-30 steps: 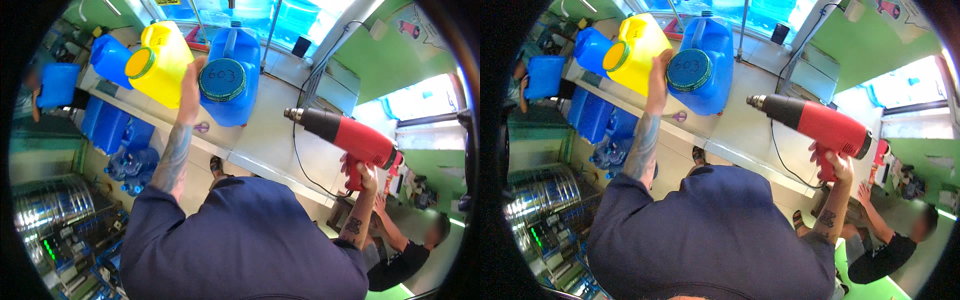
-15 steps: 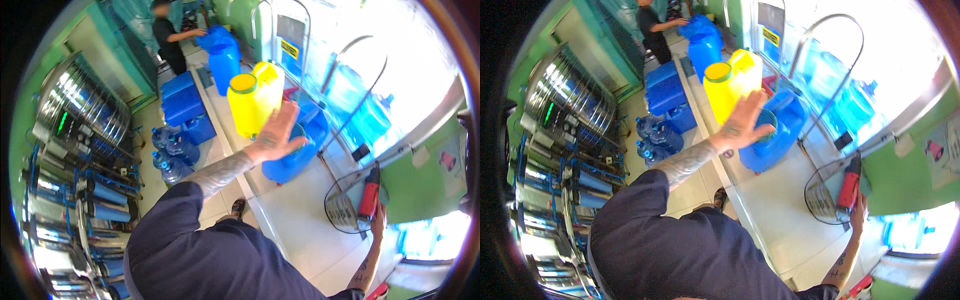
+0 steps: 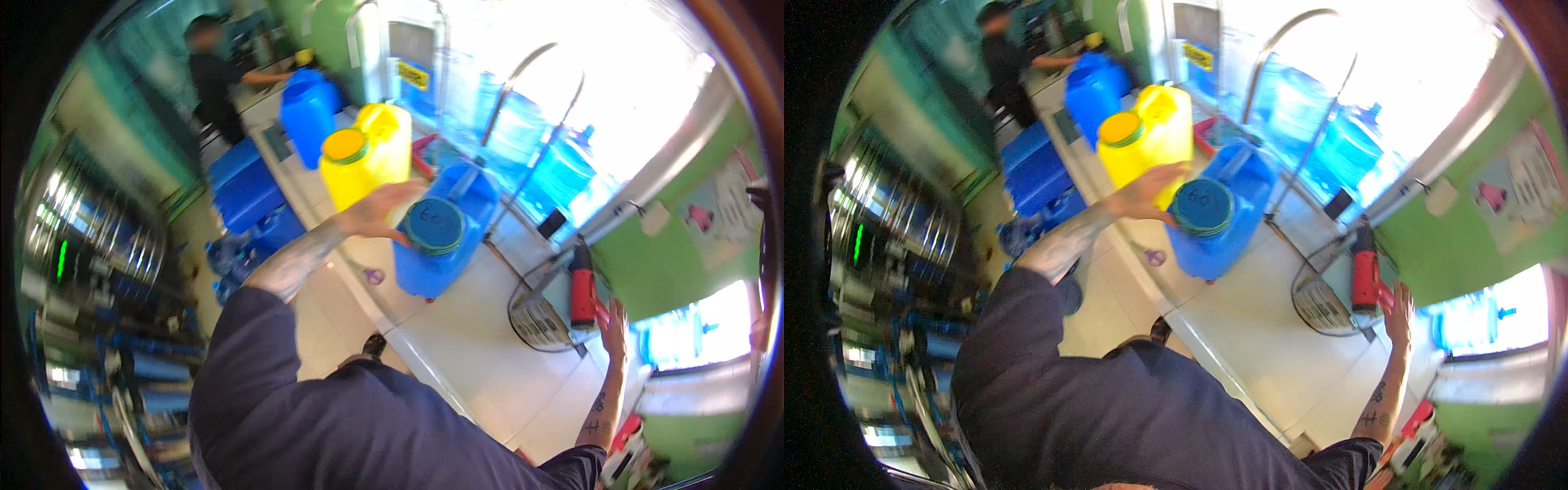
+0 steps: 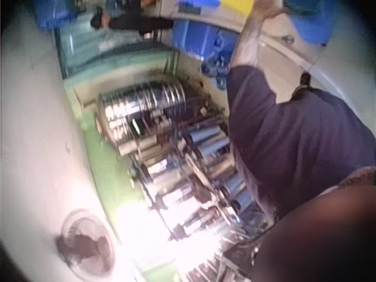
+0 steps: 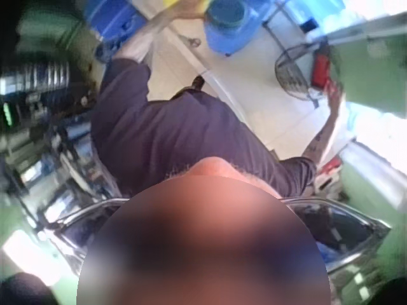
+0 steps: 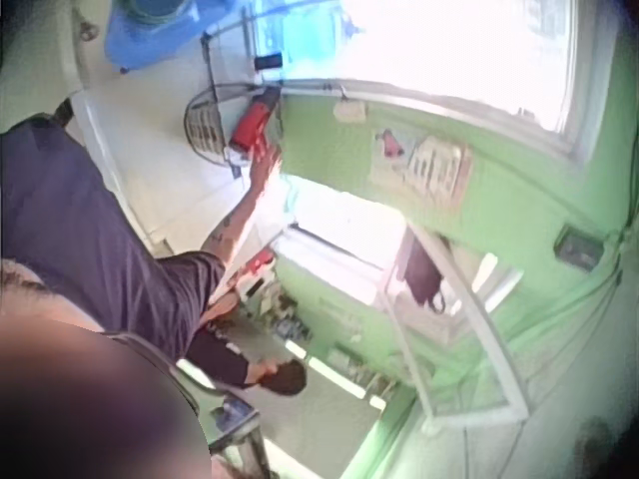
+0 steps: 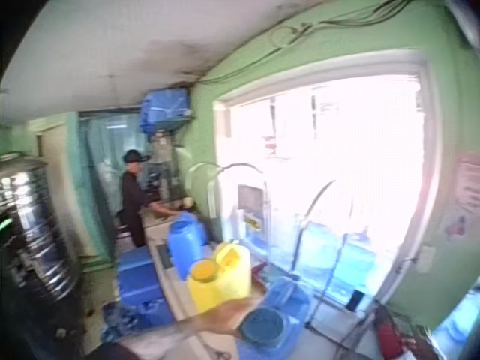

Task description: The person fills blue and yellow plastic jerrycans with water from a tap, then seals them with lids and applies green shrink-wrap bands using a heat gun. The person handles multiple containers, pours water between them, and secures each with a band before moving to the next.

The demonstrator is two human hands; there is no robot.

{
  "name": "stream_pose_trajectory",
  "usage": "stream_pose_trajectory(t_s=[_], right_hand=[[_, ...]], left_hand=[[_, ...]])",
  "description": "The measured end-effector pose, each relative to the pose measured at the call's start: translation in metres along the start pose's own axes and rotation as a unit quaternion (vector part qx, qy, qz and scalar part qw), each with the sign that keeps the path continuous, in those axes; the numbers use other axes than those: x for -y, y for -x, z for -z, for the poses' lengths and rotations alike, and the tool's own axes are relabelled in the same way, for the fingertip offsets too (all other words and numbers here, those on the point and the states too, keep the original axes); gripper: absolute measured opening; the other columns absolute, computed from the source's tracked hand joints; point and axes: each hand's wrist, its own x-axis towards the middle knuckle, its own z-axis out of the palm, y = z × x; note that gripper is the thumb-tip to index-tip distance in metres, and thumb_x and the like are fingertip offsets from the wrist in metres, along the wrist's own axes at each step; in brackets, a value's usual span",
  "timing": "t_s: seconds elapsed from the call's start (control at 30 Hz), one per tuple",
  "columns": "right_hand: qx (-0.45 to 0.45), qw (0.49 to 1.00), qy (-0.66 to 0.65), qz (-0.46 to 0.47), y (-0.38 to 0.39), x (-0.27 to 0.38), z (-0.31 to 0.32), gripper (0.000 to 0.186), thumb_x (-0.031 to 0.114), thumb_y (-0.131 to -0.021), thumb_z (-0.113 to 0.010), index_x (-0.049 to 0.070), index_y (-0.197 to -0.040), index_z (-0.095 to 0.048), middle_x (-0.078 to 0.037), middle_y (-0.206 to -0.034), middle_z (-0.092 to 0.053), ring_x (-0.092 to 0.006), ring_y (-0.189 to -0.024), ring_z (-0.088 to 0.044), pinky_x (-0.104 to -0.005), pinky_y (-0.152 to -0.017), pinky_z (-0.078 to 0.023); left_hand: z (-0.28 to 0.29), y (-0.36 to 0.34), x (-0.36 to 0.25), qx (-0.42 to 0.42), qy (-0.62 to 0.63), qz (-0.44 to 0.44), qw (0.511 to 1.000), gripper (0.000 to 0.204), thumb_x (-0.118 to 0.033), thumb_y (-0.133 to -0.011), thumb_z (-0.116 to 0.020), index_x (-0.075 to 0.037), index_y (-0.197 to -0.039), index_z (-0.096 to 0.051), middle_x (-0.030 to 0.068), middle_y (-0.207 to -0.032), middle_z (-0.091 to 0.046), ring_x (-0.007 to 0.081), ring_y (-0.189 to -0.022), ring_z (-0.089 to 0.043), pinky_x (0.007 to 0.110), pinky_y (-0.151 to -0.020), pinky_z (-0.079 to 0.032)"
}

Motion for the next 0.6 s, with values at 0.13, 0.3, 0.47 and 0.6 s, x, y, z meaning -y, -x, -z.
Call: stream_pose_trajectory(t_s=[0.13, 0.3, 0.47, 0.6], right_hand=[[-0.207, 0.964, -0.168, -0.016, 0.007, 0.12, 0.047, 0.047, 0.017, -0.092, -0.073, 0.009, -0.137, -0.061, -0.018, -0.131, -0.064, -0.0364, -0.122, -0.06, -0.0451, -0.104, -0.049], [-0.084, 0.899, -0.359, 0.236, -0.057, 0.344, 0.071, 0.039, 0.022, -0.097, -0.071, 0.005, -0.132, -0.065, -0.017, -0.132, -0.066, -0.035, -0.123, -0.063, -0.042, -0.103, -0.051], [-0.062, 0.91, -0.365, 0.189, -0.128, 0.473, 0.031, 0.036, 0.029, -0.098, -0.068, 0.005, -0.124, -0.068, -0.019, -0.12, -0.07, -0.0359, -0.114, -0.067, -0.0419, -0.099, -0.052], [-0.136, 0.895, -0.413, 0.102, -0.102, 0.461, 0.014, 0.038, 0.028, -0.098, -0.07, 0.003, -0.127, -0.068, -0.018, -0.123, -0.07, -0.0339, -0.117, -0.067, -0.0411, -0.1, -0.052]], left_hand=[[-0.038, 0.043, 0.02, 0.003, 0.13, 0.102, 0.986, 0.118, -0.044, -0.074, -0.092, -0.001, -0.161, -0.025, 0.0219, -0.164, -0.032, 0.0337, -0.153, -0.031, 0.043, -0.126, -0.026], [-0.101, 0.04, 0.011, -0.065, 0.308, 0.101, 0.944, 0.133, -0.037, -0.07, -0.096, -0.004, -0.164, -0.007, 0.0242, -0.168, -0.018, 0.0372, -0.156, -0.019, 0.045, -0.127, -0.021], [-0.094, 0.032, 0.013, -0.096, 0.239, 0.043, 0.965, 0.132, -0.031, -0.068, -0.097, -0.004, -0.164, -0.011, 0.0233, -0.166, -0.023, 0.0376, -0.155, -0.024, 0.047, -0.126, -0.024], [-0.083, 0.025, 0.01, -0.081, 0.262, 0.028, 0.961, 0.13, -0.038, -0.065, -0.097, 0.001, -0.161, -0.018, 0.0278, -0.164, -0.026, 0.0432, -0.152, -0.029, 0.048, -0.124, -0.028]])
